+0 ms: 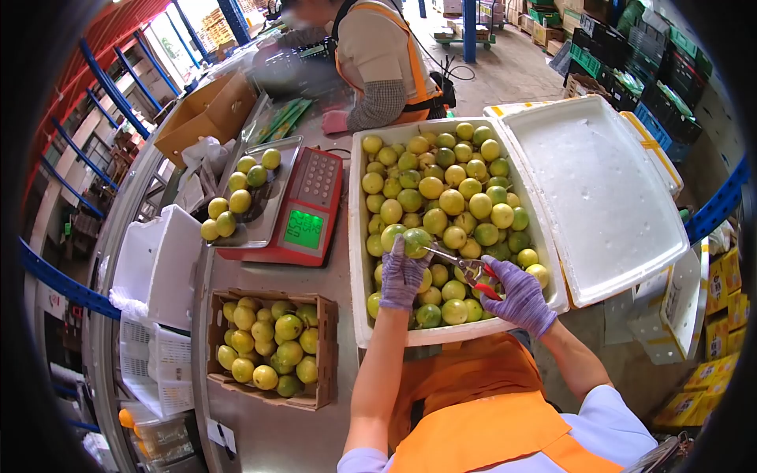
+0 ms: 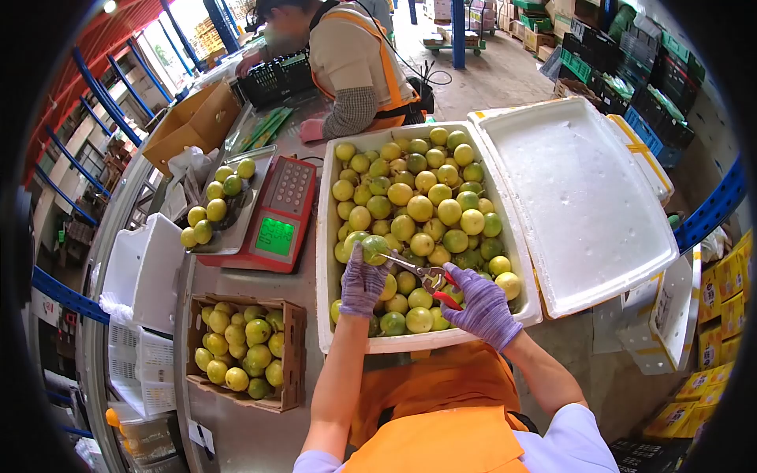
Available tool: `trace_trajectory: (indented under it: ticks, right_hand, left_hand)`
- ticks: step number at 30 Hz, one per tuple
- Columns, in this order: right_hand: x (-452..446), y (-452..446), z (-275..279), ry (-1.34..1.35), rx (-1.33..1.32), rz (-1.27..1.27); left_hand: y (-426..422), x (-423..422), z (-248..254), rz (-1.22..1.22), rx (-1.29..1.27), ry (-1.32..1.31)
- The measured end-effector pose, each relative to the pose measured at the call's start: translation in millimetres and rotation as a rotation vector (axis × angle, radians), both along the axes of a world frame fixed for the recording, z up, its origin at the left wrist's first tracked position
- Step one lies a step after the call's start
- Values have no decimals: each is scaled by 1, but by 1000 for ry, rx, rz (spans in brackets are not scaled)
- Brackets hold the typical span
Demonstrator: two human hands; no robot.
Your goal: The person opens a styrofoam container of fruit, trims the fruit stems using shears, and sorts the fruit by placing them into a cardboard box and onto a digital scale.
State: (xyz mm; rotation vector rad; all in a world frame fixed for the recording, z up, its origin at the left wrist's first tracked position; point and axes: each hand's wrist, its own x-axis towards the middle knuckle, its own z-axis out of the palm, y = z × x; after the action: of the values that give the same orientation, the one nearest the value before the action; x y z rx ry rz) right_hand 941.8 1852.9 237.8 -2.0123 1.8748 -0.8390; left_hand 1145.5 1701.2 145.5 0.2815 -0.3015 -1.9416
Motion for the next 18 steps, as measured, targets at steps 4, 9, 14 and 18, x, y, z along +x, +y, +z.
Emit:
trace_trajectory:
  ticks: [4,9,14,18]
  right_hand:
    - [2,-2,-4,74,-66,3]
    - [3,-4,-9,-16,-3,-16]
    - [-2,-1,-8,-241,77,-101]
    - [-10,2,-19,-318,-7,-142]
  left_hand:
    - [1,-3,0,60,53,-23]
    - [11,-9,24,225,66,-369]
    - [16,-19,28,373,-257,-880]
    - [-9,-13,28,713,-870,-1584]
